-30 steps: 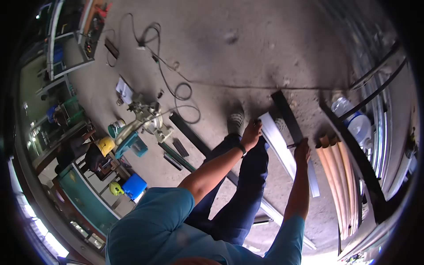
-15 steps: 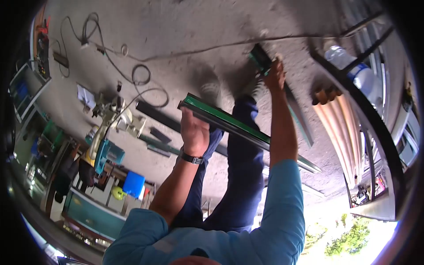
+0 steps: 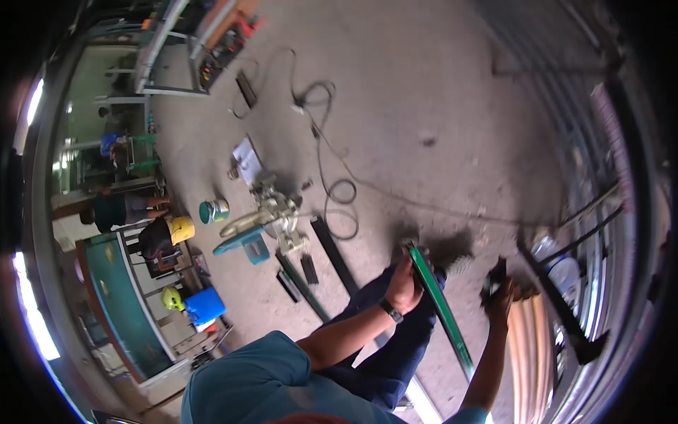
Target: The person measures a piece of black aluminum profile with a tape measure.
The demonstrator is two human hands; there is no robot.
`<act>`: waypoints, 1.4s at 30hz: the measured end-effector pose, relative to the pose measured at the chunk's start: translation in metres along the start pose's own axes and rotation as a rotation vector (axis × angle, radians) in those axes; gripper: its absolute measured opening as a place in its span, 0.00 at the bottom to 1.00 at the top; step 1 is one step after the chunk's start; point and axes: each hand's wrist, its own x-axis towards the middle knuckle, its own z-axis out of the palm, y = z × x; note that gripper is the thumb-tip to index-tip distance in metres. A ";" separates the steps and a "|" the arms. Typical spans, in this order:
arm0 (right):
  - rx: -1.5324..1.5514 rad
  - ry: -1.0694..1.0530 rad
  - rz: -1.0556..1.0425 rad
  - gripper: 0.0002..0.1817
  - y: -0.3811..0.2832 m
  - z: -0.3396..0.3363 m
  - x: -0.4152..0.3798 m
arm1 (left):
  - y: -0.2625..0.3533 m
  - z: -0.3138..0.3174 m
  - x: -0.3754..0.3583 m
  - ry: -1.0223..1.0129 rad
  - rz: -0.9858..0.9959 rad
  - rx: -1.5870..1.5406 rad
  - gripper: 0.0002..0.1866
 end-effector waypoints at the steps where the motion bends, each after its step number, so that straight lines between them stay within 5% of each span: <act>1: -0.085 0.076 -0.108 0.34 -0.051 -0.041 -0.009 | 0.006 0.020 -0.017 -0.071 0.031 0.019 0.27; 2: 0.189 0.034 0.153 0.35 -0.071 -0.067 -0.024 | 0.017 0.045 -0.038 -0.149 0.020 0.001 0.27; 4: 0.253 0.026 0.042 0.39 -0.179 -0.140 -0.022 | 0.047 0.092 -0.076 -0.345 0.016 -0.018 0.27; 5: 0.008 0.090 -0.284 0.41 -0.261 -0.195 -0.040 | 0.066 0.116 -0.093 -0.451 0.008 -0.021 0.27; 6: 0.090 0.111 -0.369 0.42 -0.301 -0.227 -0.046 | 0.091 0.156 -0.133 -0.493 0.011 -0.009 0.27; 10: 0.310 0.097 -0.600 0.46 -0.397 -0.309 -0.067 | 0.149 0.237 -0.223 -0.824 0.167 0.092 0.30; 11: 0.465 0.010 -0.507 0.46 -0.429 -0.325 -0.079 | 0.164 0.255 -0.245 -0.889 0.221 0.128 0.30; 12: 0.381 0.062 -0.721 0.45 -0.429 -0.325 -0.077 | 0.173 0.268 -0.267 -0.946 0.276 0.161 0.30; 16: 0.373 -0.019 -0.837 0.48 -0.547 -0.369 -0.122 | 0.209 0.294 -0.327 -1.115 0.448 0.368 0.30; 19: 0.220 0.145 -1.049 0.53 -0.556 -0.356 -0.130 | 0.216 0.301 -0.364 -1.167 0.660 0.315 0.29; 23: 0.271 0.093 -0.973 0.51 -0.581 -0.345 -0.137 | 0.242 0.287 -0.403 -1.240 0.969 0.354 0.25; 35: 0.537 0.143 -0.862 0.52 -0.613 -0.296 -0.179 | 0.260 0.255 -0.440 -1.294 1.116 0.529 0.21; 42: 0.771 0.235 -0.891 0.51 -0.618 -0.274 -0.195 | 0.262 0.252 -0.448 -1.343 1.028 0.600 0.20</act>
